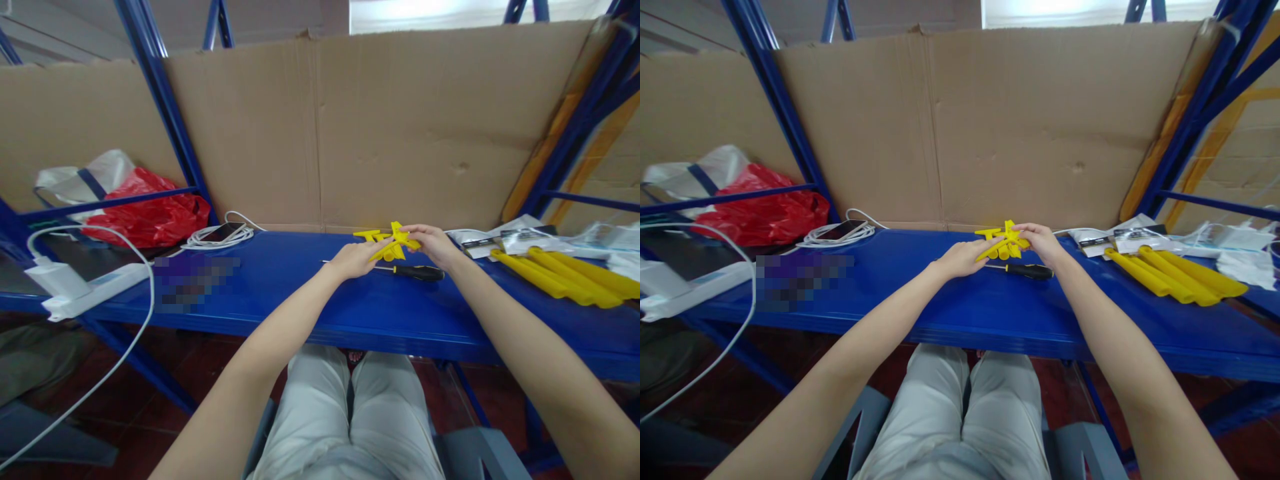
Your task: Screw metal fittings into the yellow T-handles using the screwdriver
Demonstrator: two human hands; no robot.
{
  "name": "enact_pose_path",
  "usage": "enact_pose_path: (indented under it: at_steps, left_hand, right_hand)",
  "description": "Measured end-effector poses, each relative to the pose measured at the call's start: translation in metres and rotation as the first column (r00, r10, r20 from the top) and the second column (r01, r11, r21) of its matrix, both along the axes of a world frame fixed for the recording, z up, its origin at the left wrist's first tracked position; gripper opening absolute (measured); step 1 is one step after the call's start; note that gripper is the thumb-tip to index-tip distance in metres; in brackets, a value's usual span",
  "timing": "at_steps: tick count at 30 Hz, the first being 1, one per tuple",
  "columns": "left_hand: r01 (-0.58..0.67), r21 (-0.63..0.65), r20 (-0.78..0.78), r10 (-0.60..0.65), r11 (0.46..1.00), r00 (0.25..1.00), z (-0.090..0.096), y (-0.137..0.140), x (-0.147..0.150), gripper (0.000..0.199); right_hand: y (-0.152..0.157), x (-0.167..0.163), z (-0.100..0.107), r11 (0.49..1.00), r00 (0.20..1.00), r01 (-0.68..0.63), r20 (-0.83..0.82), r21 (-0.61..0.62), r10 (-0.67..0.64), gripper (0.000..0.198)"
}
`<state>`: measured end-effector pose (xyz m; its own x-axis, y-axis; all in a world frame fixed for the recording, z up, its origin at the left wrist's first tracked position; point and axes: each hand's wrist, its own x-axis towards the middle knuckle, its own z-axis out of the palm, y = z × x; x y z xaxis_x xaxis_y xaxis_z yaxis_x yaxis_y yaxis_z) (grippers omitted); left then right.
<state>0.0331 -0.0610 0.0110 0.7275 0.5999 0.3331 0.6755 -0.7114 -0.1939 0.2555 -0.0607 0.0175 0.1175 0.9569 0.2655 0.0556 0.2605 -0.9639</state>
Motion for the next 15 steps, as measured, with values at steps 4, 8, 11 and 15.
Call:
enact_pose_path:
  at_steps: [4, 8, 11, 15]
  left_hand:
    - [0.038, 0.014, 0.041, -0.039, 0.999, 0.998, 0.000, 0.001, -0.001, 0.061]
    - [0.070, 0.012, 0.076, -0.071, 0.997, 0.995, -0.001, 0.003, -0.001, 0.060]
    - [0.086, 0.009, 0.102, -0.086, 0.996, 0.991, 0.000, 0.003, -0.001, 0.060]
    - [0.075, 0.003, 0.116, -0.075, 0.997, 0.990, 0.001, -0.001, -0.001, 0.059]
  right_hand:
    - [0.002, 0.009, 0.004, 0.995, 0.992, 0.096, -0.085, 0.039, -0.092, 0.016]
    - [0.007, 0.022, 0.004, 0.981, 0.974, 0.176, -0.156, 0.078, -0.163, 0.012]
    - [0.009, 0.031, 0.004, 0.972, 0.965, 0.215, -0.176, 0.096, -0.196, 0.010]
    - [0.011, 0.038, 0.001, 0.971, 0.967, 0.219, -0.157, 0.100, -0.202, 0.007]
